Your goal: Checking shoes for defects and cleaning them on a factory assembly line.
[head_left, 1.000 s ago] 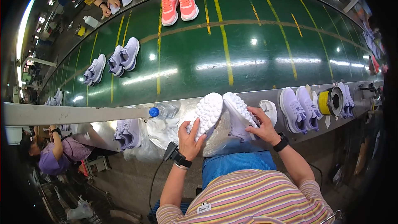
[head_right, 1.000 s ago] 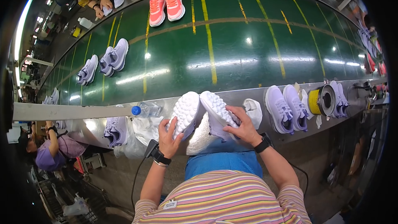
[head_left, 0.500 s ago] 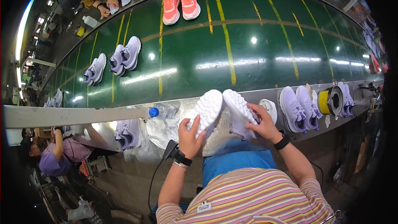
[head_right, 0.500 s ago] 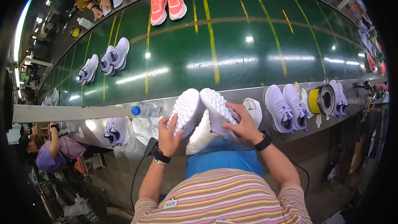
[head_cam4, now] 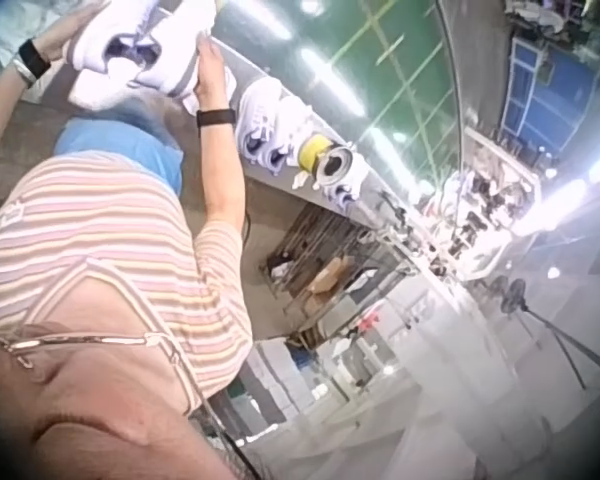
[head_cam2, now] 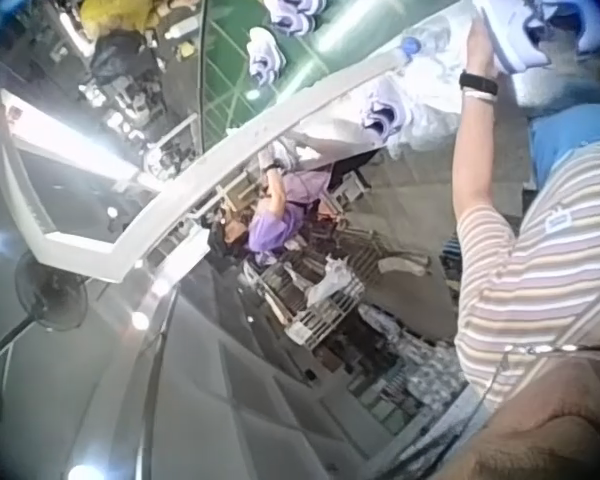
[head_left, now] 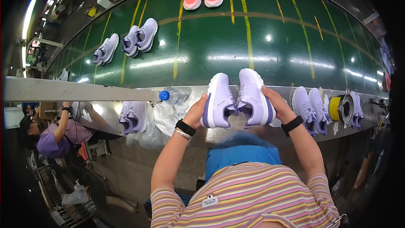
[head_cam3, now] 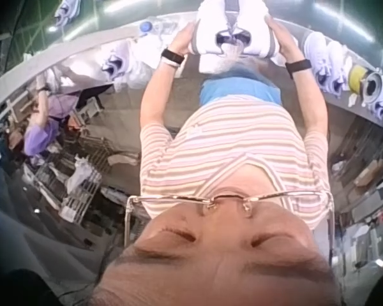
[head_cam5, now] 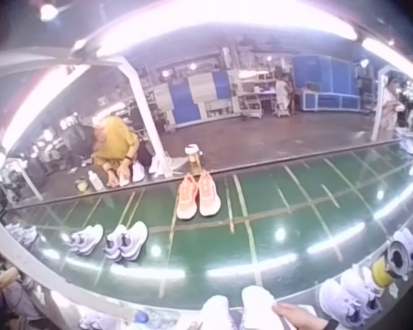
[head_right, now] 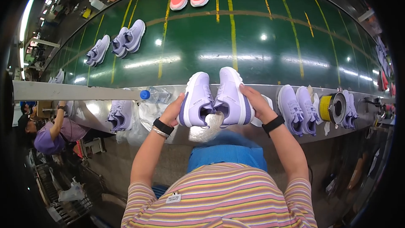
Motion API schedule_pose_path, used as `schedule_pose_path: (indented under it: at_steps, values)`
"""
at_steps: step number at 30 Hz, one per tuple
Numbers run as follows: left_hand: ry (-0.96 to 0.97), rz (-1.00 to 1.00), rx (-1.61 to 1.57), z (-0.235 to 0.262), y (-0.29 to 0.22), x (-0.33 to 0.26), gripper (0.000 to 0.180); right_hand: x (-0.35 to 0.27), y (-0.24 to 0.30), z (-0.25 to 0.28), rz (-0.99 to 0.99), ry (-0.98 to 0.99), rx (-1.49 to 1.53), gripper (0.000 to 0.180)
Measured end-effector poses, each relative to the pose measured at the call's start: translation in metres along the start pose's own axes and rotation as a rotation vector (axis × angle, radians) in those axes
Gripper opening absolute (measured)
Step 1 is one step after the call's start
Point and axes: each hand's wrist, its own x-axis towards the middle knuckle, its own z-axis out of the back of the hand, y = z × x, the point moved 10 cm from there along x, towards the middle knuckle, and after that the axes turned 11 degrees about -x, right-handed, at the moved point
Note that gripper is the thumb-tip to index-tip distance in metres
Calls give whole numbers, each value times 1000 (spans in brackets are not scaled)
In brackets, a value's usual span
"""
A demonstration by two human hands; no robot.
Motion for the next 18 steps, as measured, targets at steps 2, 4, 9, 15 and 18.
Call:
schedule_pose_path:
  at_steps: [2,4,9,15,18]
  values:
    - [-3,-12,-33,-3,-5,0,53,-2,4,-3,23,-3,22,46]
    - [30,12,-123,-8,-4,2,52,-4,5,-7,-1,30,155,47]
    - [0,-13,-172,-12,-11,4,50,1,1,-12,-16,89,283,51]
    - [107,-45,-404,-34,-18,-1,44,-7,8,-33,46,74,566,45]
    - [90,-3,-465,-41,-16,-4,47,1,-9,-35,11,1,715,41]
